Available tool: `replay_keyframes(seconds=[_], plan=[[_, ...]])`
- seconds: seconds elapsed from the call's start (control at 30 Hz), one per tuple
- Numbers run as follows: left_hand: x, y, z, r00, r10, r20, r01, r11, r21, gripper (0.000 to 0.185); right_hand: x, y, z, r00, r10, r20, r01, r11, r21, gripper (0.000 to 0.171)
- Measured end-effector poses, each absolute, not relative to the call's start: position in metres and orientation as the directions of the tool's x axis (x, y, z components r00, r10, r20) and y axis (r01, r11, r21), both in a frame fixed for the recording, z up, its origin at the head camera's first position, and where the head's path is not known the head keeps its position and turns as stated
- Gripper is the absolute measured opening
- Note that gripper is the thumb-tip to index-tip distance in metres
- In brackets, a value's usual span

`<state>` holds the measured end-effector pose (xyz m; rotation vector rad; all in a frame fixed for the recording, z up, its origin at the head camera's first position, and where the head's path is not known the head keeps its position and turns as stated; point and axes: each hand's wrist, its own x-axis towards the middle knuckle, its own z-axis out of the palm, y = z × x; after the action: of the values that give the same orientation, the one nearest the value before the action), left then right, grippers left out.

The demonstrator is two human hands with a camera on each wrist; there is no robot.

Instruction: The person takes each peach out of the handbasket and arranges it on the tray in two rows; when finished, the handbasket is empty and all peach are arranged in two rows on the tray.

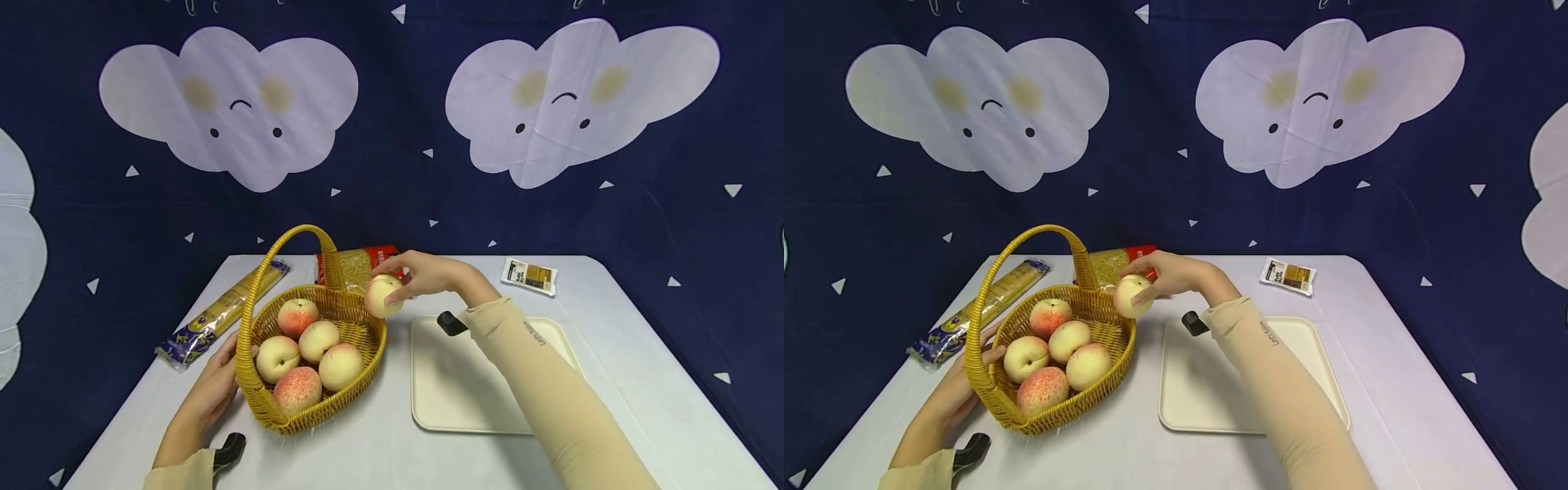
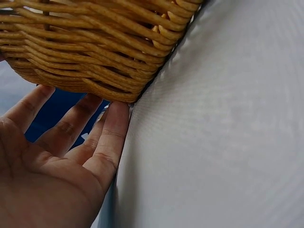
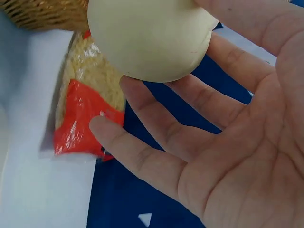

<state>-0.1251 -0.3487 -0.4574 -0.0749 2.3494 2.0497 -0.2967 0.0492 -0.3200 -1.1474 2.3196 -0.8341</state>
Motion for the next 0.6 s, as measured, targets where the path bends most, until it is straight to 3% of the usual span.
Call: replay_keyframes(seconds=[0.2,0.6], plan=[[-0.124,-0.348,-0.458,-0.999,-0.010,-0.035,-0.036,0.123,0.992,0.065,-0.293,0.074,-0.333,-0.605,-0.790,-0.098,-0.501,0.474,-0.724,0.061],[-0.124,-0.348,-0.458,-0.999,-0.012,-0.045,-0.046,0.134,0.990,0.065,-0.291,0.114,-0.369,-0.646,-0.761,-0.058,-0.501,0.479,-0.721,0.060]])
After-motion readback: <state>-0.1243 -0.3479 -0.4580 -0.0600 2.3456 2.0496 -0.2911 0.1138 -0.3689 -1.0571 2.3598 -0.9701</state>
